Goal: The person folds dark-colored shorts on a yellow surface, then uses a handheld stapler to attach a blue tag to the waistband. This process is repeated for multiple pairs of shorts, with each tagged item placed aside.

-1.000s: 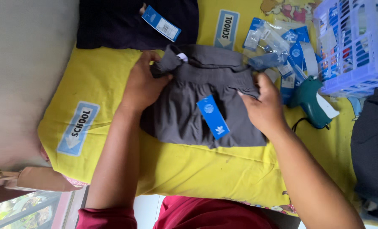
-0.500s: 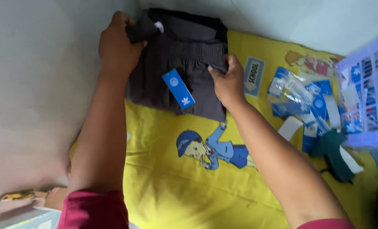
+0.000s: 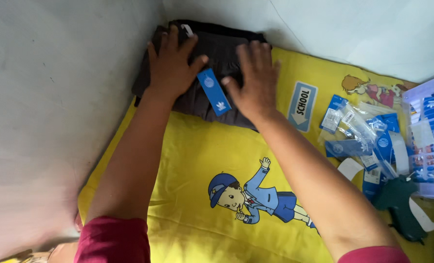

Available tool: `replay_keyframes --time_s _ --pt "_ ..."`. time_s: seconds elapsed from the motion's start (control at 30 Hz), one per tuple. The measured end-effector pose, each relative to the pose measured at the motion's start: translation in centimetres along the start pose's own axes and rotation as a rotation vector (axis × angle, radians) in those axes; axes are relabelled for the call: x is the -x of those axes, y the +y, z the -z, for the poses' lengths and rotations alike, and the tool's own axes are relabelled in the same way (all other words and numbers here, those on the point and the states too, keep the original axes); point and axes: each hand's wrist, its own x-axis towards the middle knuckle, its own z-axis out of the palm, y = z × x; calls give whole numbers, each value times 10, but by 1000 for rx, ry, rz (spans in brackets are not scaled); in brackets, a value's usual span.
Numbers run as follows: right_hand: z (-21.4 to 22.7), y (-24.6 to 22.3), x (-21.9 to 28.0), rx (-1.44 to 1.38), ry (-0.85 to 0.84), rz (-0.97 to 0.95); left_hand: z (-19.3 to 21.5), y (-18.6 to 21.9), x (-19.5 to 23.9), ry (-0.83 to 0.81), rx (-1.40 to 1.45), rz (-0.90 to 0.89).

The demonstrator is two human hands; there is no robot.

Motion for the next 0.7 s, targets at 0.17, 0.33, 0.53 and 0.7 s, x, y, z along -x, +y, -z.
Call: replay_keyframes --time_s 0.17,0.33,0.53,0.7 --pt "-21 -6 -2 100 -254 8 -1 3 9 -221 7 132" --pt "-27 -1 -15 77 -414 -86 -3 0 -1 -307 58 211" --pt "-26 0 -19 52 -473 -118 -16 -6 -9 -330 15 253" --pt "-20 -4 -24 80 -528 -152 -15 -7 -10 -300 39 226"
